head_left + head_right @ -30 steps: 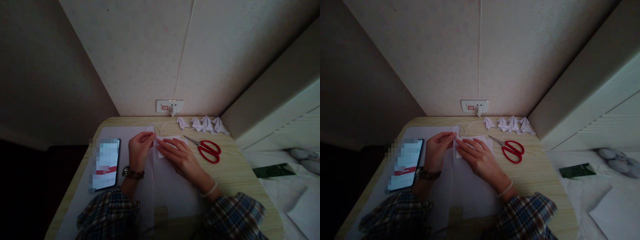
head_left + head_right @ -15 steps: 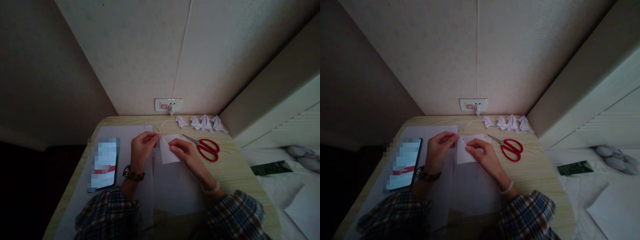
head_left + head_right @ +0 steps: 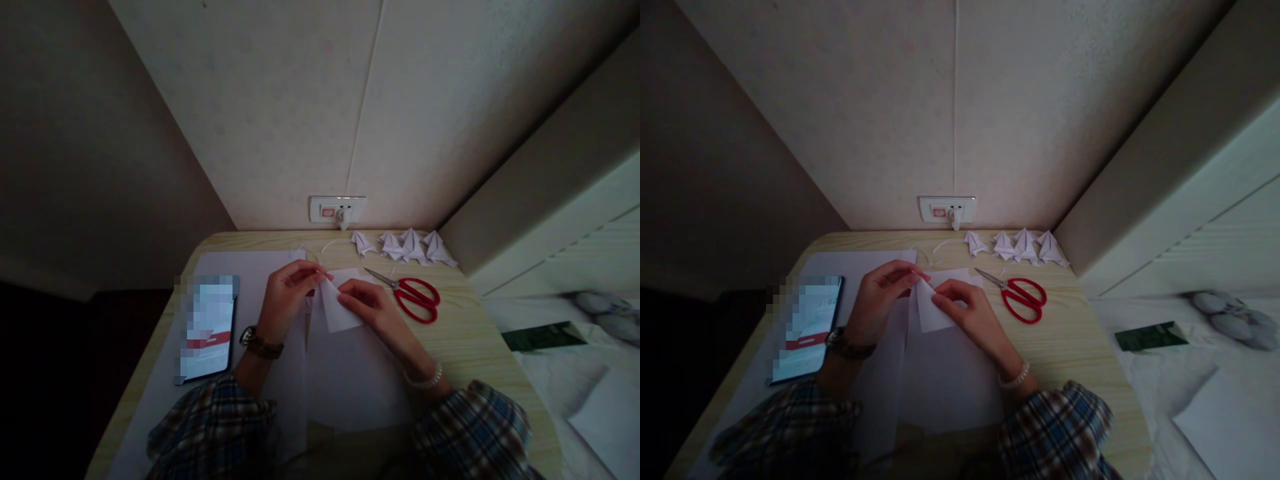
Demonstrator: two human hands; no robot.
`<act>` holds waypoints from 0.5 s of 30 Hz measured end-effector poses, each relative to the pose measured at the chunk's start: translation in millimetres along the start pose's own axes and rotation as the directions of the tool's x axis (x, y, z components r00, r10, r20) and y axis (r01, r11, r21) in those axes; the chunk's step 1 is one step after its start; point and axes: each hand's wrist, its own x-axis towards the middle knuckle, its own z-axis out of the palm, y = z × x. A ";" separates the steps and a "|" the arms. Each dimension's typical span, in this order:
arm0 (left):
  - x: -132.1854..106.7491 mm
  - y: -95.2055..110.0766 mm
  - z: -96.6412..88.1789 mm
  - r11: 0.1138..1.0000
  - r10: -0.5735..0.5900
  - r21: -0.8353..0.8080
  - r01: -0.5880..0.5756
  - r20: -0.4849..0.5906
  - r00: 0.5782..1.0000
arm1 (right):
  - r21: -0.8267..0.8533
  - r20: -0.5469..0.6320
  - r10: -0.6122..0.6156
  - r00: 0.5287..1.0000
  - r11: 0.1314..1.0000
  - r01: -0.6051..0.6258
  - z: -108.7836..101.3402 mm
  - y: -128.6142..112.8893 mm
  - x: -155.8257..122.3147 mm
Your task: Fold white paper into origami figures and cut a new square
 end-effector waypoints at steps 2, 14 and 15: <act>0.2 -0.3 -1.5 1.000 -0.016 -0.014 0.016 0.017 1.000 | 0.010 0.008 0.003 1.000 1.000 -0.003 -1.1 0.3 -0.3; 1.1 1.9 -3.4 0.994 -0.085 -0.072 0.087 0.031 0.996 | 0.002 0.029 0.003 1.000 1.000 -0.003 -4.8 1.3 -0.2; 0.9 1.9 -3.4 0.993 -0.089 -0.076 0.091 0.030 0.996 | -0.003 0.030 0.002 1.000 1.000 -0.002 -4.7 1.1 -0.3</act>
